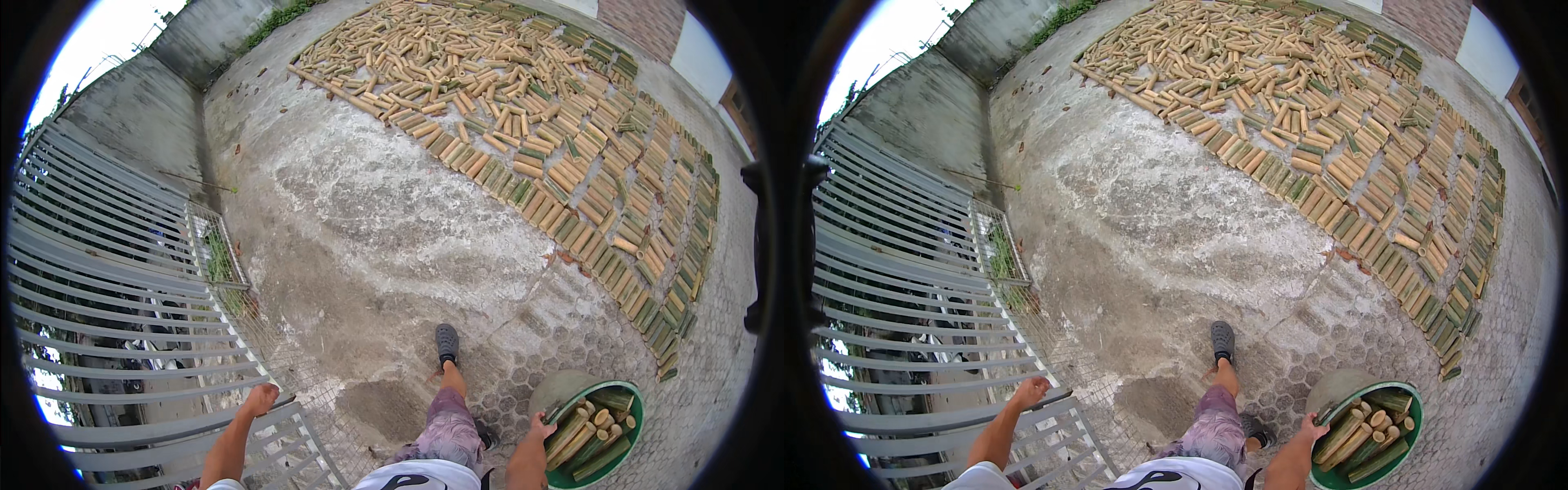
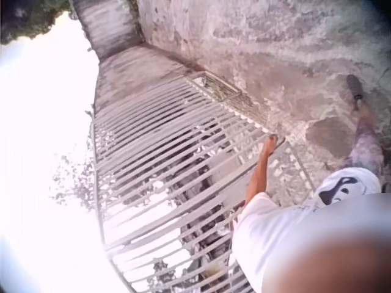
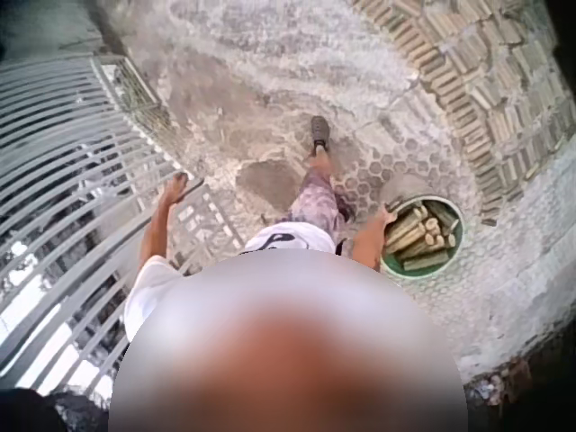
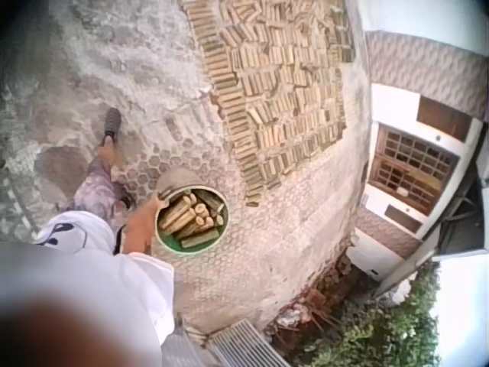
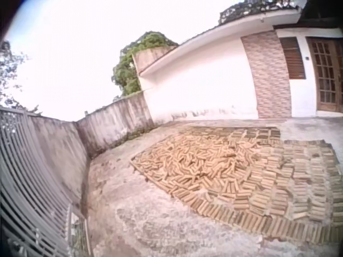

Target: The person repeatedly takes bamboo segments from a green bucket and arranges them in neat rows on a paved outdoor surface. They occasionally squat to adjust the alignment of the pieces and continue until the bucket is empty.

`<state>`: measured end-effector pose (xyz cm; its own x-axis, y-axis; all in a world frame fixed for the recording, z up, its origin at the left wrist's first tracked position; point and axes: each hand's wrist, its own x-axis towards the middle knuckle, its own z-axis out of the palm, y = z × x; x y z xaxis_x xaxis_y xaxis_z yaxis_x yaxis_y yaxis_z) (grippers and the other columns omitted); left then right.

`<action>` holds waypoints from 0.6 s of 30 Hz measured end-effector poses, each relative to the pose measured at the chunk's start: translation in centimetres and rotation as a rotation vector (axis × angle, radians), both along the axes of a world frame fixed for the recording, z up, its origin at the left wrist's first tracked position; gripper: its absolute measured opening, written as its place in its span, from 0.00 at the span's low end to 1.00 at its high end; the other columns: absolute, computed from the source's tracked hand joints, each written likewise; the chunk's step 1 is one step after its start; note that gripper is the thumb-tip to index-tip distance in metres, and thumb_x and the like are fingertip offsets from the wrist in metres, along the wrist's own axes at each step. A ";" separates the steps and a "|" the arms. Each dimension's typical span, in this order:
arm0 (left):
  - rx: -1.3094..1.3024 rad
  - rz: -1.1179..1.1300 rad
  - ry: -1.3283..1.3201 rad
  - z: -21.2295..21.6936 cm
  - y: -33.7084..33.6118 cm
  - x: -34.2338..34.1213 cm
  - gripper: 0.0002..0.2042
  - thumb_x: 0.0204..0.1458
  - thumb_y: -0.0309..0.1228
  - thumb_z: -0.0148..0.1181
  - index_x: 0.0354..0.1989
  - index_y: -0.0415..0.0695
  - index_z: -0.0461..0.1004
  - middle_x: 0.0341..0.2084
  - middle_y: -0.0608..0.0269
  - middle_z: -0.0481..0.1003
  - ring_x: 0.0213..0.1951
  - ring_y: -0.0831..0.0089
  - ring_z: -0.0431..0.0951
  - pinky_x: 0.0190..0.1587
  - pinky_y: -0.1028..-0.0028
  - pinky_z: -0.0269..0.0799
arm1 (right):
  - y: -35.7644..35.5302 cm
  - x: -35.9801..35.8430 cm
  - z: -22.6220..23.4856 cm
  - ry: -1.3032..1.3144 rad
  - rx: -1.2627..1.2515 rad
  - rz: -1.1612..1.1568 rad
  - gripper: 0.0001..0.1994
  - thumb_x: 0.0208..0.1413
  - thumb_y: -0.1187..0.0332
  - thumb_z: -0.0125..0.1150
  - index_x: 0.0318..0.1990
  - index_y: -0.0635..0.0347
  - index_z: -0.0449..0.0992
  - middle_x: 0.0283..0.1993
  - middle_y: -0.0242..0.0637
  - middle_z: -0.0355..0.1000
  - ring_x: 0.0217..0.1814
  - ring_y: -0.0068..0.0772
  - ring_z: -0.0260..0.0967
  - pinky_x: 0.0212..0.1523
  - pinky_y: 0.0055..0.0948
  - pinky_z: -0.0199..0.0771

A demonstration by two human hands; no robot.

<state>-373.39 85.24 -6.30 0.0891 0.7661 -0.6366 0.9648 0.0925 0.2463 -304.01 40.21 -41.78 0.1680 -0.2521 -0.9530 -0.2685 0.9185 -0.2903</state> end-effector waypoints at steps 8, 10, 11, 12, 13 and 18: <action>-0.514 0.345 0.054 -3.0 10.0 -11.0 0.17 0.61 0.39 0.52 0.49 0.39 0.77 0.35 0.59 0.80 0.34 0.68 0.83 0.38 0.67 0.78 | 28.3 -9.4 1.5 -0.038 -0.050 -0.247 0.30 0.51 0.61 0.65 0.62 0.48 0.62 0.56 0.41 0.56 0.41 0.40 0.59 0.28 0.41 0.62; -0.929 0.725 -0.177 -2.4 13.5 -16.1 0.17 0.61 0.40 0.54 0.51 0.42 0.77 0.37 0.60 0.80 0.39 0.68 0.83 0.40 0.67 0.78 | 35.1 -12.3 0.6 -0.077 -0.043 -0.220 0.30 0.50 0.61 0.65 0.61 0.49 0.62 0.57 0.42 0.56 0.42 0.41 0.59 0.28 0.41 0.62; -1.225 0.961 -0.216 -2.3 16.4 -18.8 0.18 0.61 0.41 0.56 0.52 0.43 0.77 0.38 0.61 0.80 0.41 0.69 0.83 0.42 0.66 0.78 | 38.4 -14.3 0.0 -0.096 -0.059 -0.210 0.30 0.50 0.61 0.65 0.61 0.49 0.62 0.58 0.42 0.57 0.42 0.41 0.60 0.28 0.41 0.62; -1.221 0.628 -0.183 -3.0 20.8 -21.3 0.18 0.60 0.41 0.56 0.54 0.44 0.76 0.39 0.60 0.81 0.42 0.67 0.83 0.43 0.63 0.79 | 41.8 -16.5 -0.8 -0.060 -0.040 -0.225 0.29 0.50 0.60 0.65 0.60 0.51 0.63 0.56 0.43 0.58 0.42 0.42 0.60 0.28 0.42 0.62; -1.175 0.305 -0.044 -3.7 25.3 -23.9 0.19 0.60 0.42 0.56 0.55 0.45 0.75 0.40 0.59 0.81 0.43 0.65 0.83 0.44 0.61 0.79 | 44.0 -17.8 -1.1 -0.029 -0.049 -0.220 0.28 0.50 0.60 0.64 0.59 0.52 0.64 0.54 0.44 0.60 0.41 0.42 0.60 0.28 0.42 0.61; -0.323 -0.042 0.406 -4.4 56.0 -30.6 0.15 0.54 0.43 0.55 0.38 0.47 0.83 0.41 0.50 0.81 0.46 0.50 0.80 0.51 0.57 0.75 | 57.4 -21.8 -4.3 0.070 -0.017 -0.121 0.23 0.57 0.61 0.57 0.59 0.57 0.67 0.57 0.47 0.62 0.50 0.50 0.58 0.37 0.54 0.62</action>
<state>-403.96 141.25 -10.70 -0.1874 0.5260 -0.8296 0.9812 0.0612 -0.1828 -325.84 97.60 -46.11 0.0687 -0.2823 -0.9569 -0.1760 0.9407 -0.2902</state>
